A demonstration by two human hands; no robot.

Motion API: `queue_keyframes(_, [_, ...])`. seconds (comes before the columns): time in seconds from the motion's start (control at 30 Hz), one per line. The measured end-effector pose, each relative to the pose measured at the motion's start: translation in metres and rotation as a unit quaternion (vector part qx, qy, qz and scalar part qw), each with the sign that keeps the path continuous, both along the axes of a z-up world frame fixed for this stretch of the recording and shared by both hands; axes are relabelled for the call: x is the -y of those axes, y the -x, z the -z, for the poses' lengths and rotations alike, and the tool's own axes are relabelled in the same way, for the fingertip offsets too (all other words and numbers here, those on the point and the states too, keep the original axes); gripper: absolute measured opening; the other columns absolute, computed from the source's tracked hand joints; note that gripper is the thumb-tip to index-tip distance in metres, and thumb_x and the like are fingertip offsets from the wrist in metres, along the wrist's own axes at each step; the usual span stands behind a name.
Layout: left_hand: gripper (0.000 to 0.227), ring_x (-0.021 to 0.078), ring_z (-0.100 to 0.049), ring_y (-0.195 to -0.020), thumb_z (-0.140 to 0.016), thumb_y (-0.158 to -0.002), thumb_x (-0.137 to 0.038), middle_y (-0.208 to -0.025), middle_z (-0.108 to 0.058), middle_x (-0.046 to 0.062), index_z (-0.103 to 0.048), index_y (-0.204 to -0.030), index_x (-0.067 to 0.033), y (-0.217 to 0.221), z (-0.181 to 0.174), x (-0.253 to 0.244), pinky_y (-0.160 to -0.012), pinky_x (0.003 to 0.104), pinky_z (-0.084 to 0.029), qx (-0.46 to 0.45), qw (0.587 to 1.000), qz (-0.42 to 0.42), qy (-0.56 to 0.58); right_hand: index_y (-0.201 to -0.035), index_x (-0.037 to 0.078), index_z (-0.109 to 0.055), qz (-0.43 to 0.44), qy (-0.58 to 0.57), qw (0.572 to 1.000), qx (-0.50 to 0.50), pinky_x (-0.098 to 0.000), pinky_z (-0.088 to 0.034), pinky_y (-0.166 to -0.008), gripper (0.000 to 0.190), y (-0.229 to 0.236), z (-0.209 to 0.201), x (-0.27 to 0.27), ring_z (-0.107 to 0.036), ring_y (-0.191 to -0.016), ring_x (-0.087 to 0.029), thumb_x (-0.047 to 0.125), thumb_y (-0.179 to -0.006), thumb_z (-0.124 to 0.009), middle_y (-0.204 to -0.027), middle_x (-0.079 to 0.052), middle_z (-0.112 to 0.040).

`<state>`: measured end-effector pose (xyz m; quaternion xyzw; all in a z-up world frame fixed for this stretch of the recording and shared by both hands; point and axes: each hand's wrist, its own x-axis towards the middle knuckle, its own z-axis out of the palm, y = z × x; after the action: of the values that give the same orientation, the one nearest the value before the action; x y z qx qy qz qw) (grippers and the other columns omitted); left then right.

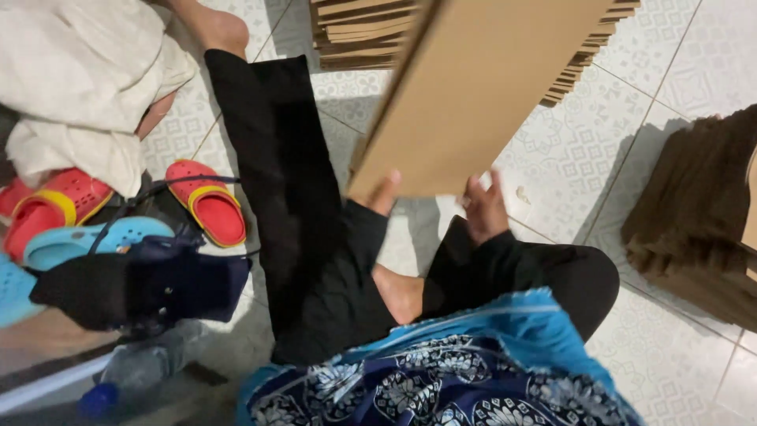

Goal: Folding flat brown paper sheets into paper bags while sitting on the floor.

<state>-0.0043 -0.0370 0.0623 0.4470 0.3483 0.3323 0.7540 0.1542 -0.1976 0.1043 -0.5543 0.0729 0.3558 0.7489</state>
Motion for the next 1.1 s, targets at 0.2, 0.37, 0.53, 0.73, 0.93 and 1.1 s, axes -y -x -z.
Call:
queue_keyframes(0.2, [0.028,0.0105,-0.054,-0.071,-0.068,-0.096,-0.016,-0.094,-0.062,0.006,-0.058,-0.117,-0.0005,-0.046,-0.148,-0.19,-0.063,0.024,-0.051,0.127,0.986,0.023,-0.103,-0.137,0.009,-0.053,-0.06,-0.127,0.95,0.279,-0.0202,-0.046,-0.067,0.042,-0.121,-0.113,-0.127,-0.056,-0.081,-0.008,0.012,-0.1,-0.073,-0.1,-0.001,-0.063])
queue_keyframes(0.37, [0.071,0.0383,-0.079,-0.122,-0.085,-0.101,0.001,-0.154,-0.059,0.024,-0.039,-0.153,-0.0178,-0.136,-0.051,-0.345,-0.079,0.041,-0.076,0.181,0.95,-0.108,-0.232,-0.128,0.01,-0.054,-0.084,-0.094,0.909,0.397,-0.0299,-0.052,-0.062,0.029,-0.168,-0.114,-0.223,-0.054,-0.073,-0.015,0.011,-0.105,-0.071,-0.096,-0.007,-0.062])
queue_keyframes(0.53, [0.023,0.0347,-0.068,-0.074,-0.073,-0.075,-0.006,-0.09,-0.071,0.014,-0.062,-0.096,-0.005,-0.175,-0.03,-0.35,-0.068,0.042,-0.055,-0.148,0.808,-0.239,-0.517,-0.13,0.011,-0.055,-0.097,-0.022,0.876,0.472,-0.0338,-0.052,-0.068,0.028,-0.183,-0.06,-0.28,-0.057,-0.08,-0.02,0.012,-0.104,-0.067,-0.103,-0.01,-0.061])
queue_keyframes(0.73, [0.048,0.0381,-0.049,-0.144,-0.057,-0.11,-0.027,-0.161,-0.038,0.001,-0.039,-0.153,-0.0368,-0.18,0.062,-0.321,-0.11,0.07,-0.044,-0.409,0.755,-0.074,-0.507,-0.132,0.012,-0.057,-0.124,0.064,0.817,0.56,-0.0386,-0.053,-0.075,0.029,-0.169,-0.02,-0.306,-0.059,-0.089,-0.027,0.013,-0.104,-0.063,-0.111,-0.013,-0.059])
queue_keyframes(0.93, [0.061,0.0345,-0.028,-0.16,-0.055,-0.117,-0.027,-0.172,-0.02,0.007,-0.02,-0.166,-0.0323,-0.166,0.062,-0.341,-0.124,0.057,-0.033,-0.367,0.757,-0.011,-0.541,-0.133,0.013,-0.058,-0.11,0.137,0.725,0.665,-0.0434,-0.053,-0.082,0.03,-0.173,-0.015,-0.319,-0.061,-0.098,-0.033,0.014,-0.103,-0.059,-0.12,-0.016,-0.058])
queue_keyframes(1.1, [0.061,0.0334,-0.019,-0.158,-0.052,-0.109,-0.012,-0.169,-0.024,0.015,-0.027,-0.165,-0.0161,-0.159,0.027,-0.336,-0.123,0.044,-0.039,-0.25,0.767,0.026,-0.591,-0.135,0.013,-0.059,-0.026,0.245,0.635,0.732,-0.0465,-0.053,-0.086,0.032,-0.234,-0.016,-0.28,-0.062,-0.104,-0.037,0.015,-0.103,-0.056,-0.125,-0.018,-0.056])
